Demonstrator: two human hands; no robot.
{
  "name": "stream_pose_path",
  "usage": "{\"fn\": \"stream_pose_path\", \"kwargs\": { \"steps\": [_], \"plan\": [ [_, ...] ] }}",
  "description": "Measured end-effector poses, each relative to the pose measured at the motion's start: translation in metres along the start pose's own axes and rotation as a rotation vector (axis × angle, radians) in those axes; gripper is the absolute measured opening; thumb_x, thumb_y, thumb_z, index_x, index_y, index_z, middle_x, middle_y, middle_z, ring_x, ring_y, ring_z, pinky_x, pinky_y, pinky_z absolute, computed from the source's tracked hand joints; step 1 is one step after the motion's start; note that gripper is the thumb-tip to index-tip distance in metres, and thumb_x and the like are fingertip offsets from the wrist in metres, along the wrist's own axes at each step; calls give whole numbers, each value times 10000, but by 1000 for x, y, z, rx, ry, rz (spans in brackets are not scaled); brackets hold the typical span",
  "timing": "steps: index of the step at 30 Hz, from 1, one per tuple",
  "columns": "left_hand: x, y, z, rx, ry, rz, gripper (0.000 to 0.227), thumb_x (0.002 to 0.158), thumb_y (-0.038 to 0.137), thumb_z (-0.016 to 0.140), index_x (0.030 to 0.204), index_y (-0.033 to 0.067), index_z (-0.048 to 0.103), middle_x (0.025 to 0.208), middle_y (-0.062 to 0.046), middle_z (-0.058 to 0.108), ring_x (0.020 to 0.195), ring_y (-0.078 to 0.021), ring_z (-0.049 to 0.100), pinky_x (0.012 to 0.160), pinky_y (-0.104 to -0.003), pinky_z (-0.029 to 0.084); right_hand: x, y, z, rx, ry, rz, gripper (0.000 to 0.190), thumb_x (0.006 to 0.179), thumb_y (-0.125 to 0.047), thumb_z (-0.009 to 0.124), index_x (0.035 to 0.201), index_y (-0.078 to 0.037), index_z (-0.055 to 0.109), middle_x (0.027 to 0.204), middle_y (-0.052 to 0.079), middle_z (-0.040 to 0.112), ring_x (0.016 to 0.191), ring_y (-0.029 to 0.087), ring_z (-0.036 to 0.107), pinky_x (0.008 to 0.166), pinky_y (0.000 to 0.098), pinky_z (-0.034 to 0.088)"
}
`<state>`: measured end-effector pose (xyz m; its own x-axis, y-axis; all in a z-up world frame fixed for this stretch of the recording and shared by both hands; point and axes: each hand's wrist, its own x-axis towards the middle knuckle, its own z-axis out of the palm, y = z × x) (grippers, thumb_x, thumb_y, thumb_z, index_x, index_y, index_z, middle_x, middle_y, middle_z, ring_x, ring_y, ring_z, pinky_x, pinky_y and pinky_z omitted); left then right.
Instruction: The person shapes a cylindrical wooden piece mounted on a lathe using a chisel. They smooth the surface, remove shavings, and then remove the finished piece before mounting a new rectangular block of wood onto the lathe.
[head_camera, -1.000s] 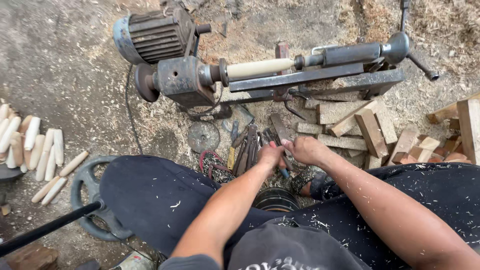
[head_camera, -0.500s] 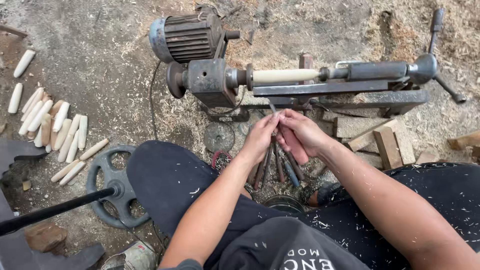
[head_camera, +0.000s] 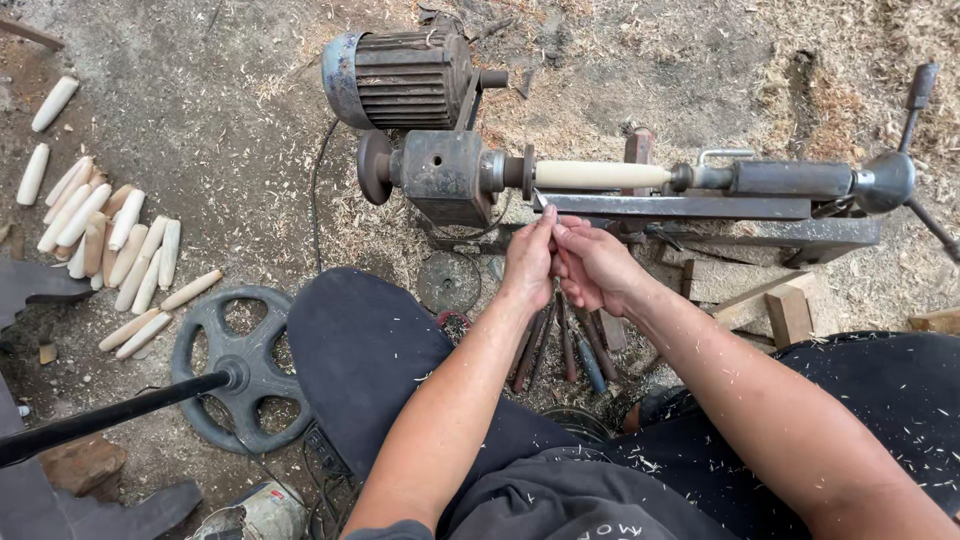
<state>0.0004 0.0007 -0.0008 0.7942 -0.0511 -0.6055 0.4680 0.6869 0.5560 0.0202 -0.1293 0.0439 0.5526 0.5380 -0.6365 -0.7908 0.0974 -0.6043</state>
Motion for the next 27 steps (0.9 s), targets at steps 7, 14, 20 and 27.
{"fn": "stream_pose_path", "kwargs": {
  "steps": [7,14,20,27],
  "plan": [
    [-5,2,3,32,-24,-6,488,1101,390,415,1161,-4,696,561,32,461,361,-93,405,311,-285,393,7,-10,6,43,64,50,274,1067,-300,463,948,-64,536,674,21,539,447,113,498,366,265,426],
    [-4,1,11,3,81,-142,490,1088,500,397,790,121,486,514,59,351,322,-109,370,272,-302,329,5,-16,13,55,115,49,267,1086,-298,461,969,-66,523,667,5,506,429,88,431,341,260,369],
    [2,-2,4,-36,3,-114,468,1090,489,390,866,118,567,512,84,321,321,-80,330,261,-278,295,8,-12,19,94,83,4,283,1094,-320,455,949,-79,485,650,-6,481,409,78,417,324,250,369],
    [7,-5,3,-28,17,-138,486,1087,515,396,806,130,491,500,58,337,312,-115,358,259,-303,327,7,-16,12,70,101,33,280,1087,-322,465,952,-77,491,661,-3,488,417,75,404,332,256,352]
  ]
}}
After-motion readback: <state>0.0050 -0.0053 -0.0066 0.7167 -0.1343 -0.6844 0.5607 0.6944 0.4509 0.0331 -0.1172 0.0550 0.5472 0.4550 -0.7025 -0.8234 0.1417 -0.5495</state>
